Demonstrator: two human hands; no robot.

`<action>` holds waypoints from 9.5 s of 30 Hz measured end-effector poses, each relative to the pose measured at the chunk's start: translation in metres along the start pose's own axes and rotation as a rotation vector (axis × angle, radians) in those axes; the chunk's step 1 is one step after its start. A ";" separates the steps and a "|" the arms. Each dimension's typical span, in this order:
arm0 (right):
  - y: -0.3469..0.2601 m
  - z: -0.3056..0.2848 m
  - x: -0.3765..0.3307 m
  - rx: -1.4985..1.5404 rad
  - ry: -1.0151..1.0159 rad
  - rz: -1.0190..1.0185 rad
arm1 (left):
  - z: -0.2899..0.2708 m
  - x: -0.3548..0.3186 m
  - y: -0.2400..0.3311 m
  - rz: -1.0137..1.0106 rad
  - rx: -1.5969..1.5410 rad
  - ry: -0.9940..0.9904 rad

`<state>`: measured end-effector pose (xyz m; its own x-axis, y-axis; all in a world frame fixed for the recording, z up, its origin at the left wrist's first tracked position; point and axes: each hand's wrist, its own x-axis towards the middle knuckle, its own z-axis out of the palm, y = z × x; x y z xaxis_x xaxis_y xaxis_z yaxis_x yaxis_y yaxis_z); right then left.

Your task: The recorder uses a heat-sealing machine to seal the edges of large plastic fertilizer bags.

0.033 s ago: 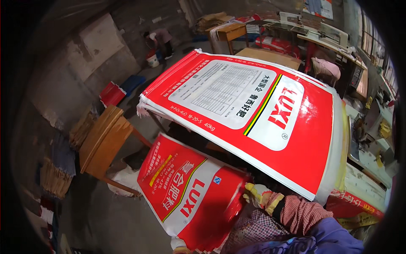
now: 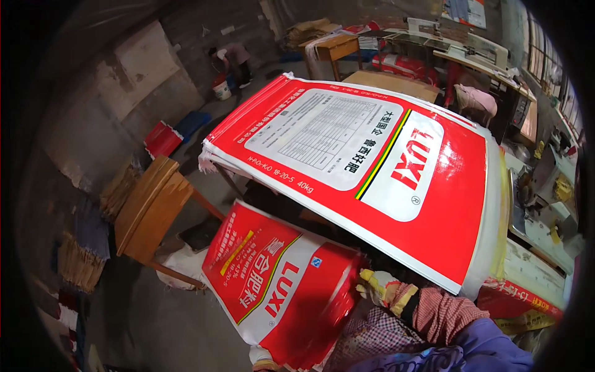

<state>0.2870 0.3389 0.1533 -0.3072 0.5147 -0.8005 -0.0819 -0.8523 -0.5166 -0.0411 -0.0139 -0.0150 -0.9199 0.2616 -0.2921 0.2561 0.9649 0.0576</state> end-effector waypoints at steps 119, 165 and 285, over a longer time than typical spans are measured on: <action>-0.205 -0.167 -0.198 -0.605 0.136 -0.964 | -0.308 -0.510 0.651 2.479 0.615 0.721; -0.084 -0.236 -0.285 -0.223 0.928 -1.327 | -0.428 -0.593 0.713 1.991 0.645 1.242; -0.060 -0.258 -0.223 -0.777 1.251 -0.758 | -0.257 -0.626 0.472 2.712 1.816 -0.456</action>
<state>0.6052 0.2996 0.2845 0.5145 0.8437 0.1531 0.7331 -0.3402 -0.5889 0.5792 0.2830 0.4405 0.5441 -0.3881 -0.7438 -0.3125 -0.9165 0.2497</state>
